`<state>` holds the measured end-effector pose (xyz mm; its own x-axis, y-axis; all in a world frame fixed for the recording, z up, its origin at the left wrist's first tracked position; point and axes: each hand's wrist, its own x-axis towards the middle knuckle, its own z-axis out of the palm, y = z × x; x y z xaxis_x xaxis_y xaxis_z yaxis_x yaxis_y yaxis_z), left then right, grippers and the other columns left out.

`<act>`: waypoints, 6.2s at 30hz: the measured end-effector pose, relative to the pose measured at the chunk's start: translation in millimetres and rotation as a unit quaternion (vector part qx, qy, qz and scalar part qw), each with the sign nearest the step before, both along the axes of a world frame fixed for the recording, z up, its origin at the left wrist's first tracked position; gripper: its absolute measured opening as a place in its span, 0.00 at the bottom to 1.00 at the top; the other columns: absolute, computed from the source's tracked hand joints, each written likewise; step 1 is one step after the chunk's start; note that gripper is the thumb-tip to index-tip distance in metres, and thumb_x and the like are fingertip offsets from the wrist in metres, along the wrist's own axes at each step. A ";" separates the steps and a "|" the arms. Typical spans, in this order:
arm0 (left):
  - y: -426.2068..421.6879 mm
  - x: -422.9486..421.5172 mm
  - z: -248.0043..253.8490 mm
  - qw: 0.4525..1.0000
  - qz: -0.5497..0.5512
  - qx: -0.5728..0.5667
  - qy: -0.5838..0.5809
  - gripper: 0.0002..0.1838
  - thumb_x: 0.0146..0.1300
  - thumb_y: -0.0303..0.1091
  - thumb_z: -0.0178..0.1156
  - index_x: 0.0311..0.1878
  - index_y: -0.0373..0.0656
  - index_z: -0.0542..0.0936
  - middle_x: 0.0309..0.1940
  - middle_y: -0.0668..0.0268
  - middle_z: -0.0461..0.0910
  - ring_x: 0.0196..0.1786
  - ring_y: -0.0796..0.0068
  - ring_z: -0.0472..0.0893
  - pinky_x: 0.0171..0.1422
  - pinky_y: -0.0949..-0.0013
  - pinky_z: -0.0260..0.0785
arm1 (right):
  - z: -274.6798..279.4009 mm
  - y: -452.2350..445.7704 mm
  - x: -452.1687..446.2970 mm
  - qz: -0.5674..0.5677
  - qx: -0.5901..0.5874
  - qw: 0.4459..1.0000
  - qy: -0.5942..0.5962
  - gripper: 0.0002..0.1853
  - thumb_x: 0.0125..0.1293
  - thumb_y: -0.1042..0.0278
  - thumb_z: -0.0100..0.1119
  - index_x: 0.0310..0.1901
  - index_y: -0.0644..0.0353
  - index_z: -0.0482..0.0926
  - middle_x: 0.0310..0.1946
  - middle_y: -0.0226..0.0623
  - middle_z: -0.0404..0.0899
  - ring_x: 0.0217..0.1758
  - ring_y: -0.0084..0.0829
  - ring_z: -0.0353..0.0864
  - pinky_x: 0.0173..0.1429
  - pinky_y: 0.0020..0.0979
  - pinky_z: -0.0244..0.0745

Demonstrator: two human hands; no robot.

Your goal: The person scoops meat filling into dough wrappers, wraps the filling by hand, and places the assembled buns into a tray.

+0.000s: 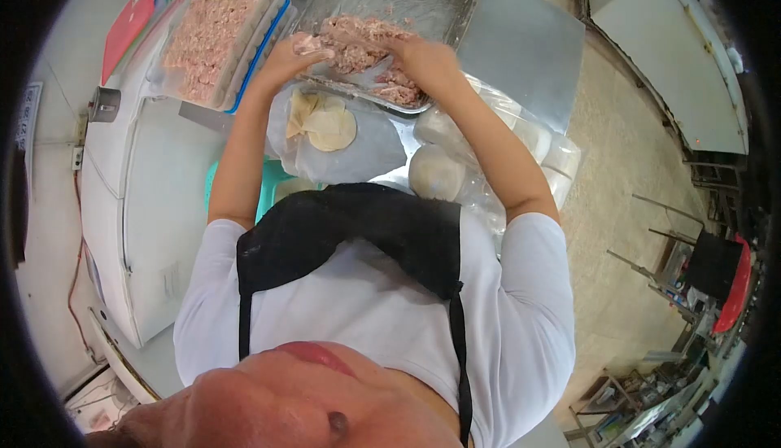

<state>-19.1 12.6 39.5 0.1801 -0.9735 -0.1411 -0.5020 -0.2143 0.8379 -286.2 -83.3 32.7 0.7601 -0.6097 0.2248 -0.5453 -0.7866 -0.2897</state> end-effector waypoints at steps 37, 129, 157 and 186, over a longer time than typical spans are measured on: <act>134.3 218.4 87.7 0.980 -0.036 -0.165 -0.109 0.39 0.47 0.51 0.71 0.59 0.36 0.74 0.47 0.52 0.80 0.50 0.62 0.79 0.55 0.66 0.70 | 86.2 138.4 126.7 -0.037 0.191 0.963 -0.185 0.14 0.68 0.64 0.54 0.49 0.64 0.79 0.40 0.43 0.83 0.43 0.33 0.81 0.48 0.30 0.72; 20.5 53.5 13.4 0.876 -0.010 -0.064 0.479 0.19 0.66 0.37 0.54 0.52 0.31 0.75 0.48 0.56 0.80 0.49 0.65 0.81 0.53 0.64 0.76 | 26.4 86.9 63.6 -0.197 0.449 0.784 -0.380 0.18 0.68 0.53 0.57 0.37 0.62 0.84 0.18 0.19 0.67 0.22 0.12 0.60 0.25 0.20 0.53; 6.6 -39.9 17.5 0.641 0.212 -0.111 0.729 0.41 0.60 0.62 0.53 0.59 0.29 0.67 0.58 0.47 0.67 0.63 0.48 0.66 0.72 0.45 0.52 | 69.8 93.0 18.3 -0.025 0.002 0.999 -0.030 0.13 0.69 0.58 0.50 0.49 0.55 0.76 0.35 0.45 0.79 0.38 0.52 0.79 0.41 0.46 0.75; -4.2 -7.4 9.7 0.998 0.028 0.036 0.049 0.24 0.55 0.42 0.67 0.52 0.41 0.79 0.41 0.64 0.82 0.40 0.73 0.79 0.47 0.70 0.71 | 33.1 16.7 5.8 0.049 -0.013 0.999 0.003 0.15 0.65 0.61 0.53 0.53 0.48 0.77 0.37 0.40 0.80 0.41 0.43 0.81 0.41 0.41 0.76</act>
<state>-26.5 8.4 49.2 0.2161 -0.9491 -0.2292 -0.4034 -0.3006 0.8643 -280.4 -66.6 65.7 0.8172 -0.5263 0.2349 -0.4665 -0.8434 -0.2666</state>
